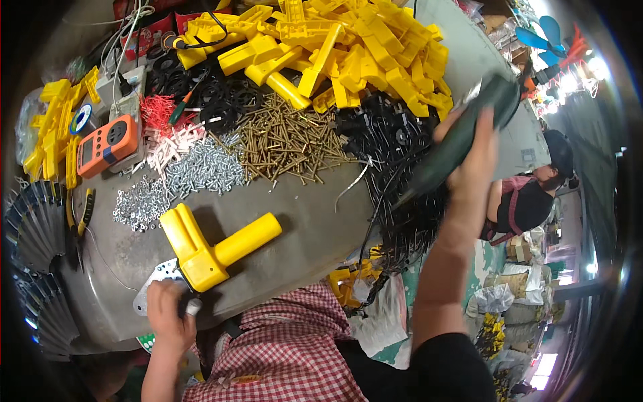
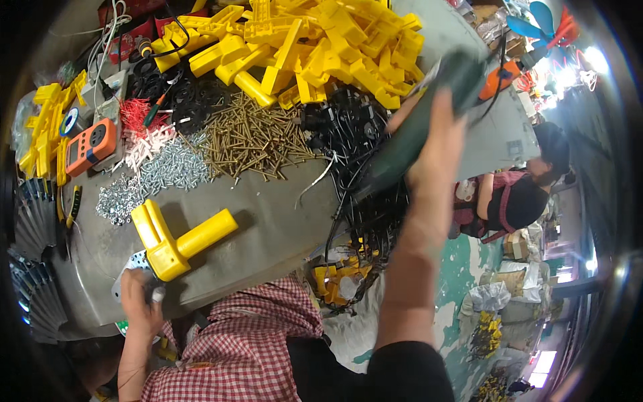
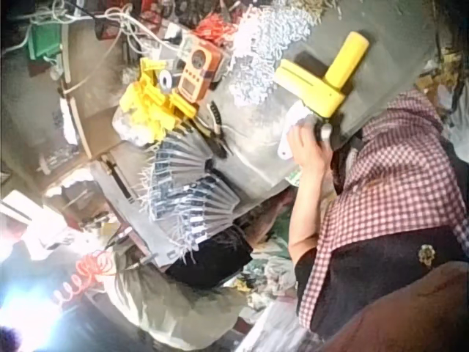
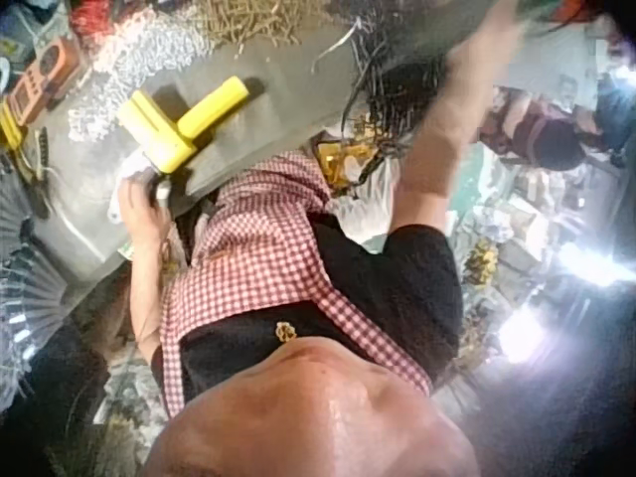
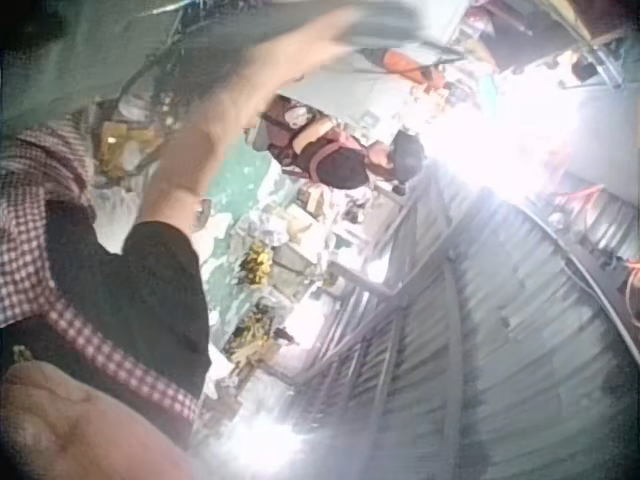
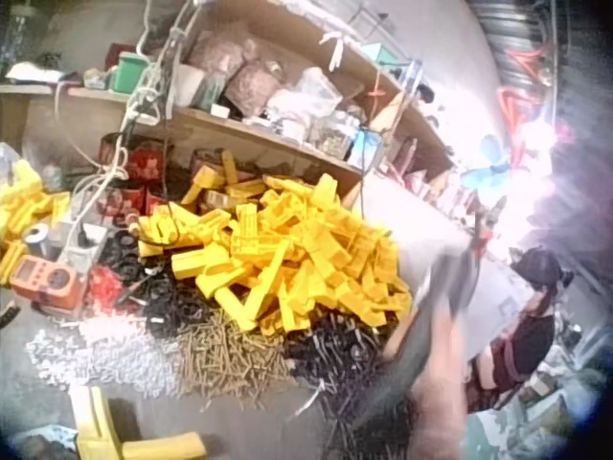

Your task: Soldering wires and assembling the yellow plastic housing of a hand-held industrial tool using a soldering iron and power screwdriver.

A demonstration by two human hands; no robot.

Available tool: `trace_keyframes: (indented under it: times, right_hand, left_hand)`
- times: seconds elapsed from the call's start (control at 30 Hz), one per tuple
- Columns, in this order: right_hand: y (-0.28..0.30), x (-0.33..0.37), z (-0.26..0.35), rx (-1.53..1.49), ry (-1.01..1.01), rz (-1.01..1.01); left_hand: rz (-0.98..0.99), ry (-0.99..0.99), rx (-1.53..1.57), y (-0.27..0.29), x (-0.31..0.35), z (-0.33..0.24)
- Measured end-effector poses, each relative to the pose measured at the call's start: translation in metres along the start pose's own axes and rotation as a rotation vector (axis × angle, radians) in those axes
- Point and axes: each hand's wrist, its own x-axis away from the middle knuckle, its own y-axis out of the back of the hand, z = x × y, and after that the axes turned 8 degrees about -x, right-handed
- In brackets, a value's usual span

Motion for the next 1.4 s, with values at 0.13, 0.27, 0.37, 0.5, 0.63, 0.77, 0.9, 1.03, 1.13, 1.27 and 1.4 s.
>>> trace_keyframes:
  times: [0.13, 0.27, 0.37, 0.5, 0.63, 0.77, 0.9, 1.03, 1.13, 1.27, 1.4]
  right_hand:
    - [0.064, -0.103, -0.002, 1.047, 0.403, -0.172]
    - [0.021, -0.022, -0.024, 1.244, -0.086, 0.027]
    - [0.024, 0.019, -0.075, 1.441, -0.044, -0.068]
    - [0.027, 0.02, -0.076, 0.914, -0.018, -0.078]
    - [0.026, -0.014, -0.038, 0.364, 0.291, -0.199]
    - [-0.063, 0.009, 0.017, -0.269, 0.262, 0.008]
    - [-0.118, 0.005, 0.036, -0.199, 0.33, -0.088]
    - [-0.078, -0.009, 0.028, -0.399, 0.033, 0.033]
    - [-0.111, 0.017, 0.011, -0.55, 0.197, 0.131]
    - [-0.044, -0.038, 0.013, -0.097, 0.176, 0.003]
    - [-0.074, 0.017, -0.04, 0.68, 0.383, 0.224]
  left_hand:
    - [-0.07, 0.07, -0.017, 0.009, -0.01, -0.013]
    - [-0.068, 0.026, -0.138, 0.013, -0.006, 0.002]
    - [-0.221, 0.182, -0.027, 0.024, 0.018, 0.033]
    - [0.003, 0.279, 0.192, 0.054, -0.015, 0.02]
    - [0.069, -0.067, -0.275, 0.038, -0.055, 0.009]
    - [0.257, -0.047, 0.465, 0.027, -0.099, -0.078]
    - [0.871, 0.197, 1.391, -0.001, -0.111, -0.155]
    - [0.447, -0.183, 0.811, -0.01, -0.095, -0.138]
    - [0.389, 0.036, 0.974, -0.026, -0.12, -0.146]
    - [0.48, -0.147, 0.911, -0.002, -0.103, -0.126]
    - [0.283, -0.119, 0.459, 0.005, -0.105, -0.081]
